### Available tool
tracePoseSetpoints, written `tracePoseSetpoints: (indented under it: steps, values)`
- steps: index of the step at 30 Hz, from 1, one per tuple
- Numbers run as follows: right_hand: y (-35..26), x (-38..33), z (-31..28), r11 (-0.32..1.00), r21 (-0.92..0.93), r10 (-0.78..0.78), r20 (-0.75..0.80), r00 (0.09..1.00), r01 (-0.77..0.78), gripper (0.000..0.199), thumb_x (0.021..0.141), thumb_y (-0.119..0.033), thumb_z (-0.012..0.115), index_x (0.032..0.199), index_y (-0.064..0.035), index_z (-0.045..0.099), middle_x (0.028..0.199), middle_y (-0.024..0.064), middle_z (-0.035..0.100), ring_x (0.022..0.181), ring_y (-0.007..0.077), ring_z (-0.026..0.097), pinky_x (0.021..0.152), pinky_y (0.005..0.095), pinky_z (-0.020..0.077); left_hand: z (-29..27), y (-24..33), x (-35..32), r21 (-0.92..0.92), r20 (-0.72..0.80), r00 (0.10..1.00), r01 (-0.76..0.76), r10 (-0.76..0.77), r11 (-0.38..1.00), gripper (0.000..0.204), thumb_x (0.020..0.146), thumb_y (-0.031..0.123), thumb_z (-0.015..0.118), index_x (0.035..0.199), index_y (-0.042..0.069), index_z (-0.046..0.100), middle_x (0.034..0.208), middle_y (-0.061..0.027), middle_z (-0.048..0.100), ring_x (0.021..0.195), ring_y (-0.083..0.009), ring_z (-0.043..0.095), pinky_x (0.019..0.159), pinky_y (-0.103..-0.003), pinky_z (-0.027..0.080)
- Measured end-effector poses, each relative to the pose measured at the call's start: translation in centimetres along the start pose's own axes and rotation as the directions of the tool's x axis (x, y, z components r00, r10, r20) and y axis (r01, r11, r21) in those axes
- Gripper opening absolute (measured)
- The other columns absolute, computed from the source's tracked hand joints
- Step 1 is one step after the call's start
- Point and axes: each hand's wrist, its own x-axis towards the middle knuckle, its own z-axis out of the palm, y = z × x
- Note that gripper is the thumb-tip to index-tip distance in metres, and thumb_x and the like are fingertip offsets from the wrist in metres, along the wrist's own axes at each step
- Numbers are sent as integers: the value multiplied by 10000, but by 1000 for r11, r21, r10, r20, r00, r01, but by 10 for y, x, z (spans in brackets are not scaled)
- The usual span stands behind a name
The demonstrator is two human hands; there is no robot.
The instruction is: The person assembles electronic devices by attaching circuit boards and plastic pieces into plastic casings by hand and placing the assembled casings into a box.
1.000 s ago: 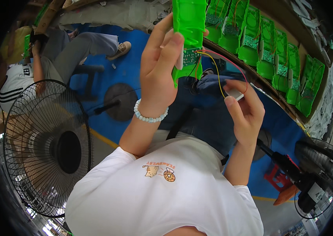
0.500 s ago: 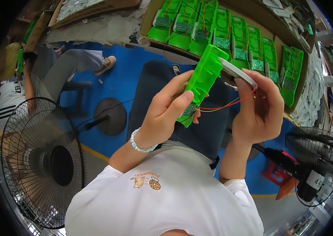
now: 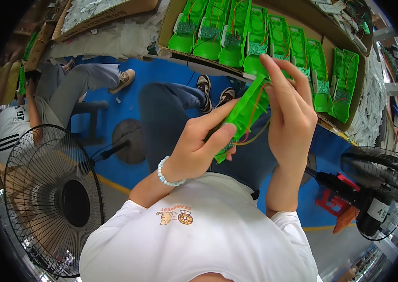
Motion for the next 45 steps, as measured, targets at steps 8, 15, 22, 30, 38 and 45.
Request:
tracePoseSetpoints:
  steps: [8,15,22,30,38,45]
  values:
    - [2,-11,-4,856,462,235,54,970,-233,364,791,77,584,1154,70,606,1148,204,639,1065,291,613,857,335,495,9,-1,-8,-560,17,1000,19,-11,828,491,997,306,363,1329,-55,354,961,-256,595,543,-291,624,469,-321,518]
    - [14,2,27,945,328,43,-194,980,24,162,737,82,624,896,78,654,811,161,658,725,269,648,632,311,508,8,9,-13,-734,128,992,108,-20,670,491,1009,271,389,1407,-4,310,925,-173,601,574,-262,634,473,-312,506]
    - [-14,-1,57,741,580,378,55,924,-338,130,790,33,600,908,67,644,732,103,616,650,159,585,591,252,453,-5,23,-25,-488,-93,995,-18,-31,872,538,1009,334,416,1415,-2,307,885,-151,596,557,-220,625,462,-298,511]
    - [-31,-11,37,187,840,302,445,843,-510,239,846,82,573,1083,98,590,965,69,603,859,127,575,751,240,459,-23,24,-27,-340,-124,992,-76,35,937,345,1025,251,385,1266,12,322,926,-168,593,586,-212,622,482,-283,495]
    - [-37,-13,36,-61,852,334,508,794,-519,199,832,33,575,1020,94,597,919,103,640,823,152,601,725,259,471,-15,21,-35,-129,-170,974,-174,151,976,249,1021,167,389,1217,48,290,925,-122,585,628,-136,591,558,-254,483]
    - [-56,-8,36,-72,860,560,454,693,-505,251,783,57,657,1030,63,614,905,70,640,765,127,604,693,246,477,-15,14,-27,74,-154,976,-145,155,987,516,1008,195,426,1452,95,185,946,-106,622,632,-138,596,575,-282,491]
